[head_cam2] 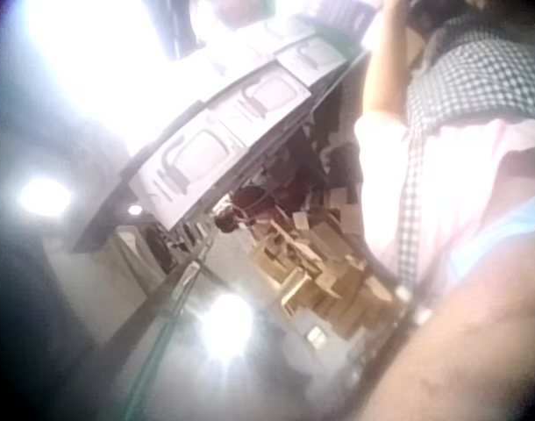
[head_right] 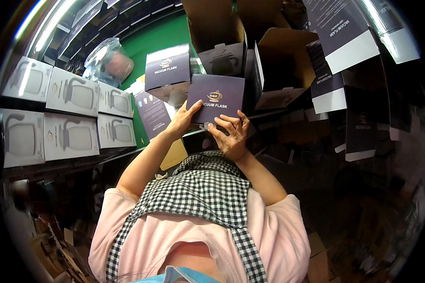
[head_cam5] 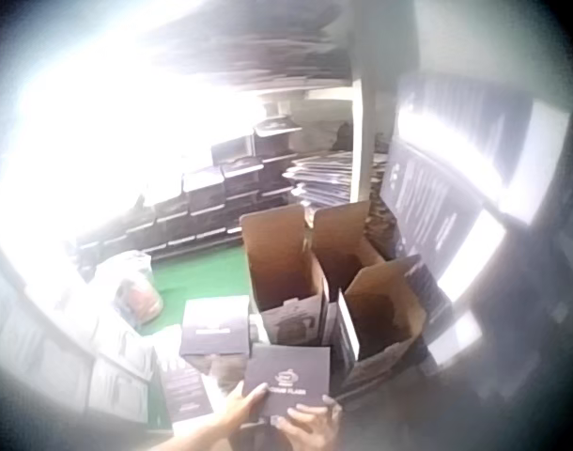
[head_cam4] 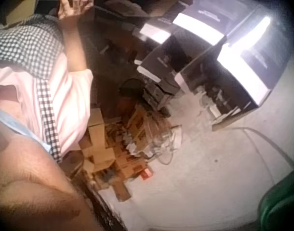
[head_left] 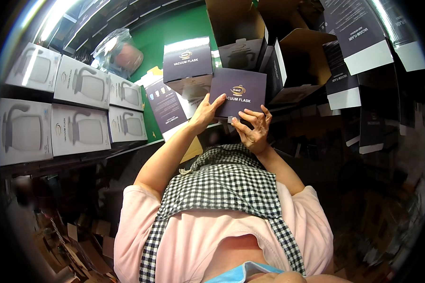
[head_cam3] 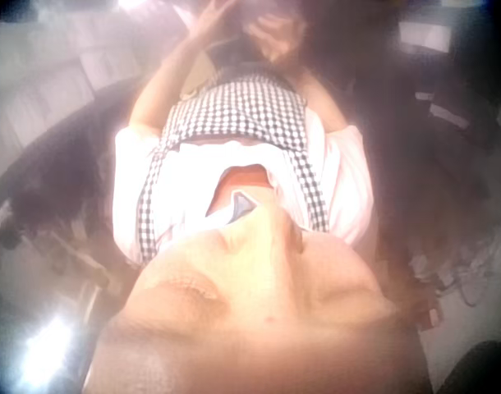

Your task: The person folds flat cardboard into boxes, places a kettle wrapped in plastic into one of the boxes, and then carries several finished boxes to a larger crate to stack them inside.

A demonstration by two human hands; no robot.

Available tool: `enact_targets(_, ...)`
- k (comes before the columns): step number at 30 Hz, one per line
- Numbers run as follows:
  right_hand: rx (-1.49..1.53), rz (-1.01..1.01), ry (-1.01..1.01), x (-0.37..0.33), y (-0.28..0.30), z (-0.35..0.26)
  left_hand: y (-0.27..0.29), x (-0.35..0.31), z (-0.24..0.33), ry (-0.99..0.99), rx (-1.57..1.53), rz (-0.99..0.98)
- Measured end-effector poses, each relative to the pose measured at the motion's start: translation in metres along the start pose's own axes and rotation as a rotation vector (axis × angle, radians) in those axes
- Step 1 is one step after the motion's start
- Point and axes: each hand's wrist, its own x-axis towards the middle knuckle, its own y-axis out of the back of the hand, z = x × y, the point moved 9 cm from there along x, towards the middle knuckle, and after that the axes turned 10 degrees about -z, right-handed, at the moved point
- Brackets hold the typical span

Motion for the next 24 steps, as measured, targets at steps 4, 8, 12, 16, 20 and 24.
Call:
enact_targets(4,-0.042,0.018,0.021,-0.0029,-0.0005,0.0027,-0.0067,-0.0022,0.0041,0.079,0.009,0.019)
enact_targets(8,-0.039,0.017,0.033,-0.0036,0.0002,0.0006,-0.0036,-0.0026,-0.0004,0.091,0.008,0.028)
enact_targets(12,-0.031,0.041,0.000,-0.0045,-0.0005,0.0035,-0.0063,-0.0053,0.0070,0.065,0.015,0.039)
enact_targets(16,0.000,0.059,-0.060,-0.0006,-0.0004,0.0030,-0.0048,-0.0036,0.0026,0.061,0.009,0.042)
enact_targets(20,-0.036,-0.004,-0.018,0.0008,0.0003,0.0014,-0.0057,-0.0048,0.0028,0.065,0.006,0.055)
enact_targets(24,-0.069,-0.002,0.001,0.0038,0.0001,-0.0017,-0.0035,-0.0037,-0.0001,0.060,0.039,0.074)
